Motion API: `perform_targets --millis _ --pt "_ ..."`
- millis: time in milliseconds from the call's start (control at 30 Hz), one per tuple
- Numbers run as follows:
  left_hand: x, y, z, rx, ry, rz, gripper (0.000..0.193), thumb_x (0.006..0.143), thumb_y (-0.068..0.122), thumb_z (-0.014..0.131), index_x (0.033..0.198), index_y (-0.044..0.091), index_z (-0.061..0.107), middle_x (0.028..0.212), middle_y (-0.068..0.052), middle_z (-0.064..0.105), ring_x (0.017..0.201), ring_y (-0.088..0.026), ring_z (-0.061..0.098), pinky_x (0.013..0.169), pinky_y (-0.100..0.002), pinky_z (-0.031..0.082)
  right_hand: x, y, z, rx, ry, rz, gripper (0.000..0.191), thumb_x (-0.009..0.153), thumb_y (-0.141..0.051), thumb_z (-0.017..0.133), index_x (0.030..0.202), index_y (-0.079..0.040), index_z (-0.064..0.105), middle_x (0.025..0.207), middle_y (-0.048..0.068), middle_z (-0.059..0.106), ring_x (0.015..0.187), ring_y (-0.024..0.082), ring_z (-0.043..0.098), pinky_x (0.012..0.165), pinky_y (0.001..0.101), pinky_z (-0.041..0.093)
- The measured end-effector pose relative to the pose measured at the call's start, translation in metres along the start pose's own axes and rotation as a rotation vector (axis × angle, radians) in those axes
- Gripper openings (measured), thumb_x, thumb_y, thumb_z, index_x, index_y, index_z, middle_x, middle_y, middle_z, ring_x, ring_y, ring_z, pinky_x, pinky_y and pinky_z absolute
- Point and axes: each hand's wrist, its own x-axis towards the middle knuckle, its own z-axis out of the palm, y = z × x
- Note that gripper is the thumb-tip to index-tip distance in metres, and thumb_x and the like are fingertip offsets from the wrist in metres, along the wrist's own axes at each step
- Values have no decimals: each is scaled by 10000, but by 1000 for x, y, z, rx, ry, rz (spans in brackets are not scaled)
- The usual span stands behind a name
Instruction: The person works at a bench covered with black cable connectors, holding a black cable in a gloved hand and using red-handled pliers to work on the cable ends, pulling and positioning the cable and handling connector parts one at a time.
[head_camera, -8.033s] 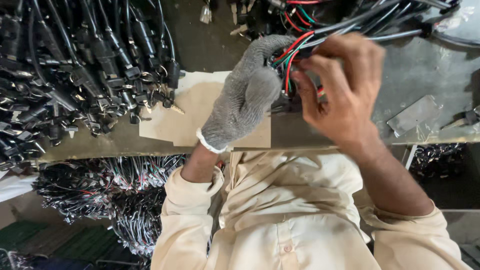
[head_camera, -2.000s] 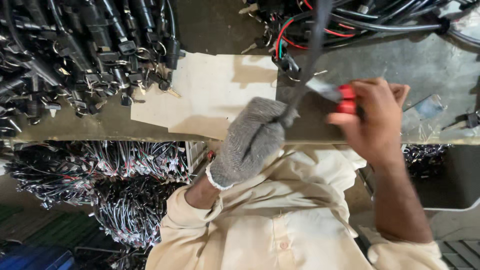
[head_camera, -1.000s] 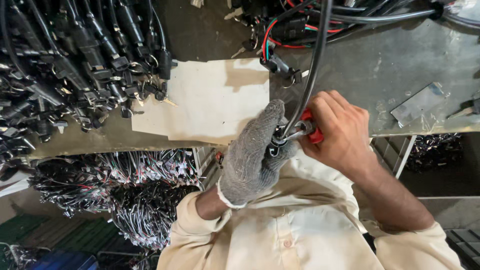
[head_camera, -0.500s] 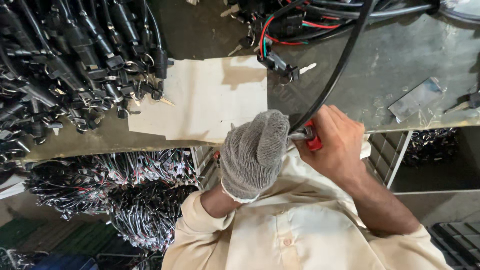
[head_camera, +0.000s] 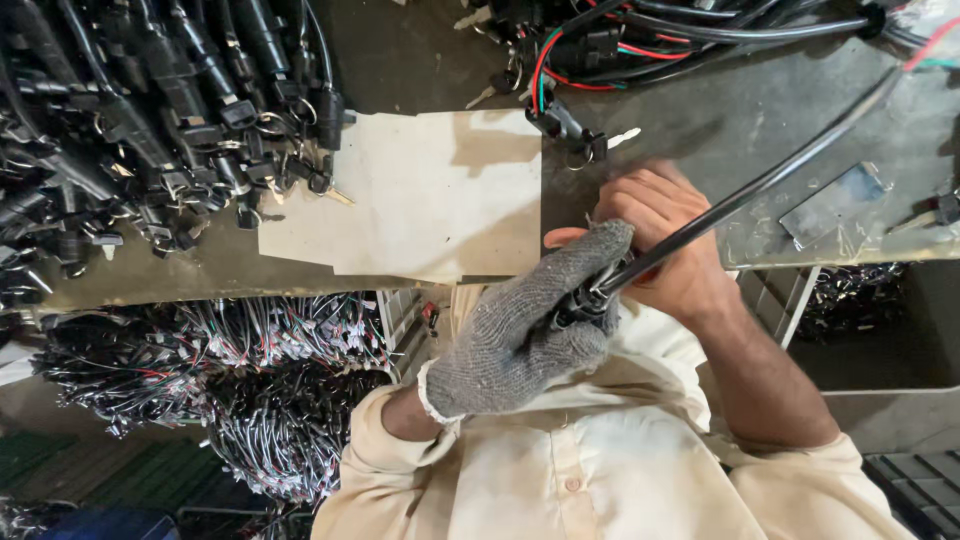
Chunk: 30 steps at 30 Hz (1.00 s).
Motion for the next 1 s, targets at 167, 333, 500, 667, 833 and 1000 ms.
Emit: perform_targets --millis 167,333,500,667,833,1000 --pt "0 -6 4 333 112 81 577 1052 5 597 1593 66 405 978 -30 580 763 -120 549 697 -254 491 -8 -5 -4 55 -74 107 434 662 -188 910 850 -50 544 849 94 598 795 309 590 685 419 470" --pt "13 3 -8 1121 412 177 584 1047 249 652 1543 53 413 1085 -114 649 863 -292 655 749 -409 520 -18 -5 -8 -277 -134 296 499 637 -222 937 938 -63 572 903 121 591 875 343 590 743 448 468" --pt "13 48 -63 939 900 306 546 1143 316 624 1519 19 362 1261 -72 620 1008 -297 663 881 -384 582 -17 16 -22 -523 35 260 721 807 -550 868 1213 -20 595 1186 163 574 1129 383 528 997 507 405" --pt "54 46 -76 1435 763 454 498 984 446 732 1262 82 538 1281 -107 556 1123 -332 576 973 -462 482 -27 21 -11 -596 56 208 811 910 -705 729 1296 -11 569 1300 181 511 1235 374 477 1112 532 352" --pt "122 21 -47 1454 571 419 392 873 422 788 1061 96 675 1136 -85 601 1123 -361 528 948 -520 407 -34 25 -7 -572 59 244 773 972 -693 724 1343 -35 563 1324 170 516 1257 371 470 1136 537 348" --pt "127 36 -29 1147 517 596 210 978 235 778 1021 138 597 1147 -73 593 1112 -304 583 941 -448 450 -22 3 -19 -388 282 268 670 1024 -605 720 1318 -26 553 1300 159 562 1270 360 518 1081 505 351"
